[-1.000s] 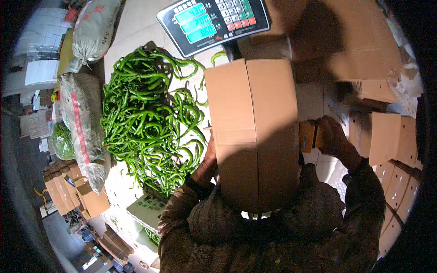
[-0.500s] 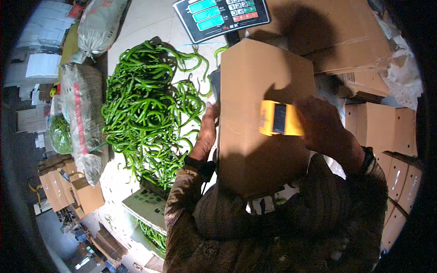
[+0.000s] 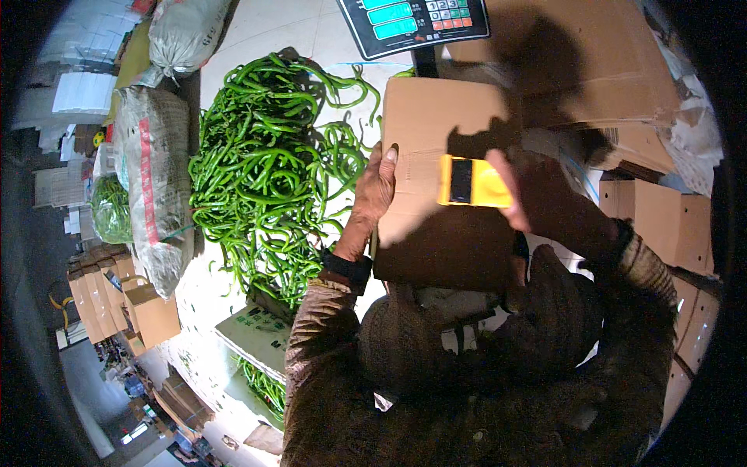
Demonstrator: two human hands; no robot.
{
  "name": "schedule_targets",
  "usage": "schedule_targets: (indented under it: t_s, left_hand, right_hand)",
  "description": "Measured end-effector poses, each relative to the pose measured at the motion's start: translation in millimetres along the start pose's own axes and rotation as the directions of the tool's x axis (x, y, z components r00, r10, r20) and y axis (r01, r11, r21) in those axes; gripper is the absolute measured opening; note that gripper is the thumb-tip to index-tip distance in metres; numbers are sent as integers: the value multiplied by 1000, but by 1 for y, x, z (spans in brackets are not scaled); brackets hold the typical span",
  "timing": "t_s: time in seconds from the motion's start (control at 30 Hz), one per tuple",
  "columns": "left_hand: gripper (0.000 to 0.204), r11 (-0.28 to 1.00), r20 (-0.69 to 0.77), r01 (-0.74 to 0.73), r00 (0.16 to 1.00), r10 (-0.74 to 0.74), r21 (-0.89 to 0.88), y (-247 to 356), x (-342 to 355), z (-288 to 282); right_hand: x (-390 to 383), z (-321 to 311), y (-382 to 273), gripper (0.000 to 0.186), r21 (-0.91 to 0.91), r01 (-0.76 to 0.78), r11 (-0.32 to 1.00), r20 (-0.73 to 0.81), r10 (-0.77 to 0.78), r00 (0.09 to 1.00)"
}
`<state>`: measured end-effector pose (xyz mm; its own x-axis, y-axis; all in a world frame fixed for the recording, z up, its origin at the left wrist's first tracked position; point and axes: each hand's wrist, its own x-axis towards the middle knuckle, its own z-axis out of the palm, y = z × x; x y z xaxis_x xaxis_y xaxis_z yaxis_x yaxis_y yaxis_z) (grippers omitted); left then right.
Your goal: Sorting green chili peppers from a pile, weighing them on a digital scale, and packing them into a cardboard box which is then sealed with tape.
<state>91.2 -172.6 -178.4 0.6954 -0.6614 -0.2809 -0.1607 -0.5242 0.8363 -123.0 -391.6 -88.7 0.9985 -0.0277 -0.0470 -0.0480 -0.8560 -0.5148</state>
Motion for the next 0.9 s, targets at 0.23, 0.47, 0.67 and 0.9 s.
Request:
schedule_targets:
  t_s: [0.23,0.47,0.67,0.9]
  left_hand:
    - [84,994,-1,78,997,-78,74,-4,-5,-12]
    - [80,901,59,366,930,-363,-234,55,-11,11]
    - [77,586,382,506,863,-331,-633,-25,-15,-5]
    - [58,394,423,559,822,-382,-729,-70,0,61]
  right_hand:
    - [-78,-31,36,49,-448,-132,884,149,219,964]
    - [-104,41,106,62,-234,-291,928,50,311,949]
    - [-82,59,103,56,15,-324,946,19,324,946]
    - [-125,-9,77,57,-155,-334,930,55,345,937]
